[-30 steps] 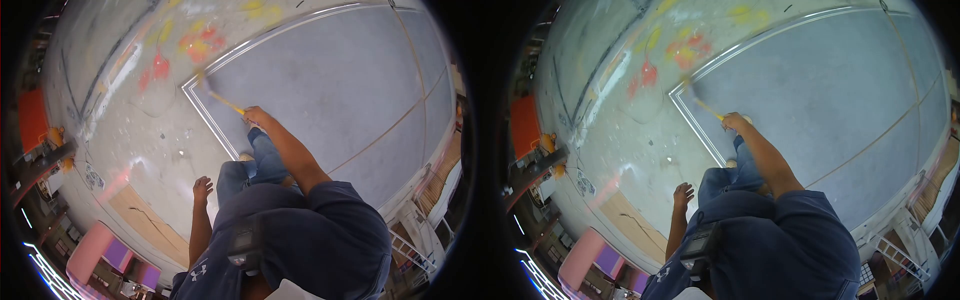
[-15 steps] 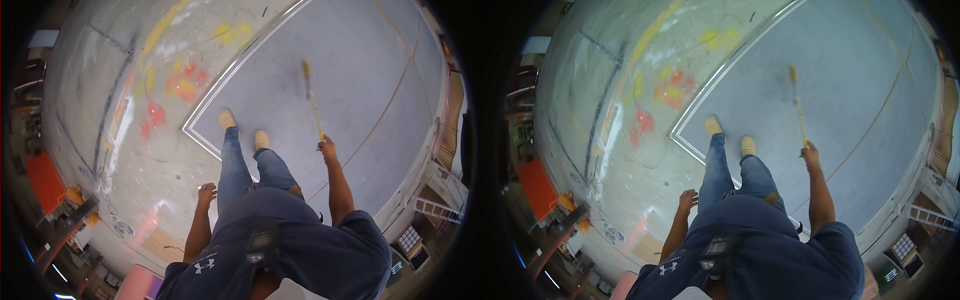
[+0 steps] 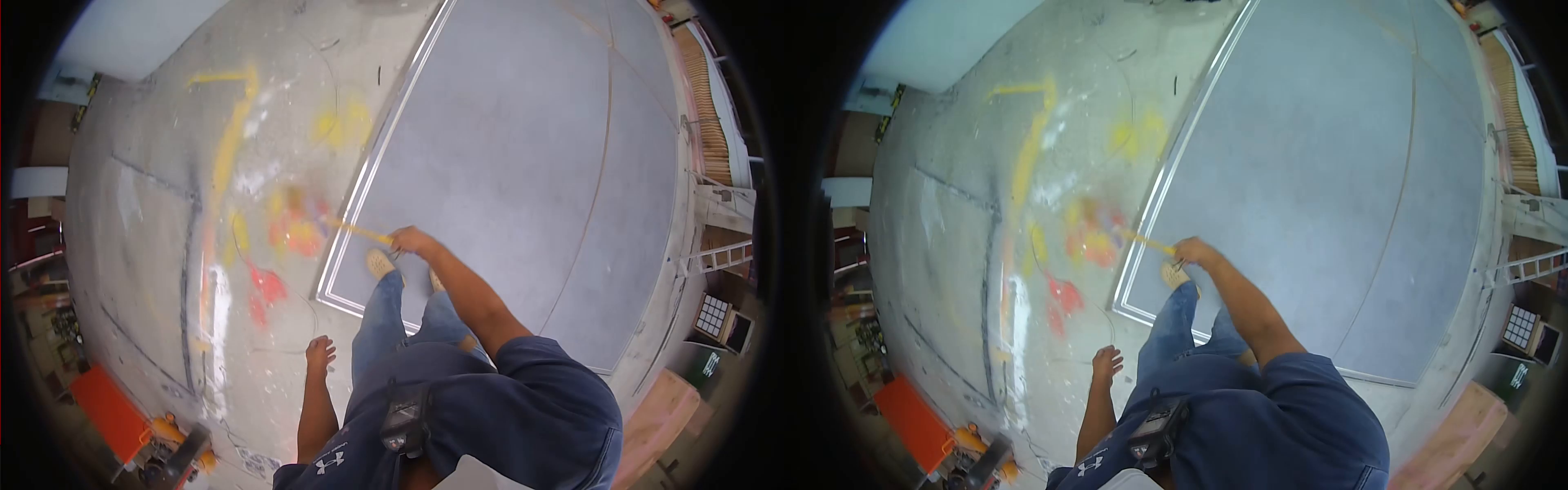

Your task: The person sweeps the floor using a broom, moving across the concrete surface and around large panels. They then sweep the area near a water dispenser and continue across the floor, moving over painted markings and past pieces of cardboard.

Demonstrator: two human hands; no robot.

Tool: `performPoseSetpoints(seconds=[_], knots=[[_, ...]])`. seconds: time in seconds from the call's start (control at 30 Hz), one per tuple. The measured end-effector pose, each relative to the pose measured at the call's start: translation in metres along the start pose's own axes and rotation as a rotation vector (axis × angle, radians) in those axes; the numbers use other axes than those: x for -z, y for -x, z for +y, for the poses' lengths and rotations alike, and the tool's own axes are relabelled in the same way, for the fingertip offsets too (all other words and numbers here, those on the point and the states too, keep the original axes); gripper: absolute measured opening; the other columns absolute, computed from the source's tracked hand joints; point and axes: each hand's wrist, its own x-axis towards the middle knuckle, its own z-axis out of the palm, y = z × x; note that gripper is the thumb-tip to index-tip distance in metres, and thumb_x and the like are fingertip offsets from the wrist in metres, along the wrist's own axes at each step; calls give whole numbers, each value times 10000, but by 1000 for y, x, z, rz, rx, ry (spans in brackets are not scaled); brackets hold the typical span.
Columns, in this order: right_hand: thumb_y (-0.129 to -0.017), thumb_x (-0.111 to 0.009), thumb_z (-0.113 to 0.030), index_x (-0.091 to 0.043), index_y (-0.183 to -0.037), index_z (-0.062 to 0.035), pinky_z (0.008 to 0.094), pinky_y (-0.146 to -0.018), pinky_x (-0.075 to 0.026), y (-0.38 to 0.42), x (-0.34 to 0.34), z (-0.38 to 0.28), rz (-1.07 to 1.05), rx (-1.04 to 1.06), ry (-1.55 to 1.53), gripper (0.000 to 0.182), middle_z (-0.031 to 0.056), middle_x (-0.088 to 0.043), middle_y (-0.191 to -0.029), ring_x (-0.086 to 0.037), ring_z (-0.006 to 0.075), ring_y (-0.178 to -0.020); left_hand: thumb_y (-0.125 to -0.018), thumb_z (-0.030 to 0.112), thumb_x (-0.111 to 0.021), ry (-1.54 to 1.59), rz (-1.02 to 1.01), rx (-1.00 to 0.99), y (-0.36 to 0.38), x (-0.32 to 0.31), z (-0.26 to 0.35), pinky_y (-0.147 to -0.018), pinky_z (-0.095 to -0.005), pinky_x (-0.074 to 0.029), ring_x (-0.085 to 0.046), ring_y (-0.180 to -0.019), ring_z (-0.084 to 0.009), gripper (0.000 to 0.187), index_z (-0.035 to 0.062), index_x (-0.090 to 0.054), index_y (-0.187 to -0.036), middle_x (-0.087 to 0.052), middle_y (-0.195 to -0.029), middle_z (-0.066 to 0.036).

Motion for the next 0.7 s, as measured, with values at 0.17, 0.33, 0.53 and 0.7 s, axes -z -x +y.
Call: performPoseSetpoints(seconds=[0.17, 0.33, 0.53, 0.7], knots=[[-680, -616, -231, -567, -1183, -84, 364, -802, -484, 44, -21, -41, 43, 133, 222, 526, 185, -619, -1045, -615, 295, -895, -842, 311, -560, 56, 27, -40, -21, 18, 44, -692, -383, -504, -603, -869, -263, 383, 76, -500, -1139, -597, -1052, -110], [-754, -620, -220, -532, -1234, -68, 313, -799, -479, 179, 43, 59, 256, -48, 14, 511, 135, -624, -1066, -605, 203, -870, -838, 310, -573, -67, -38, -33, -48, -2, 91, -671, -371, -506, -605, -840, -244, 390, 70, -502, -1137, -597, -1045, -108], [-700, -582, -62, -531, -1210, 4, 254, -489, -426, 371, 55, 244, 921, -508, -543, 516, 54, -583, -722, -520, 121, -560, -852, 328, -554, -296, -174, -144, -53, -89, 194, -722, -379, -490, -589, -890, -252, 430, 56, -481, -1177, -577, -1087, -119], [-724, -543, -150, -597, -604, -70, 387, -567, -486, 388, 99, 410, 1081, -737, 18, 154, 123, -617, -683, -607, 247, -616, -861, 316, -540, -448, -195, -237, -24, -163, 272, -717, -368, -490, -595, -898, -245, 419, 50, -481, -1179, -583, -1087, -121]])
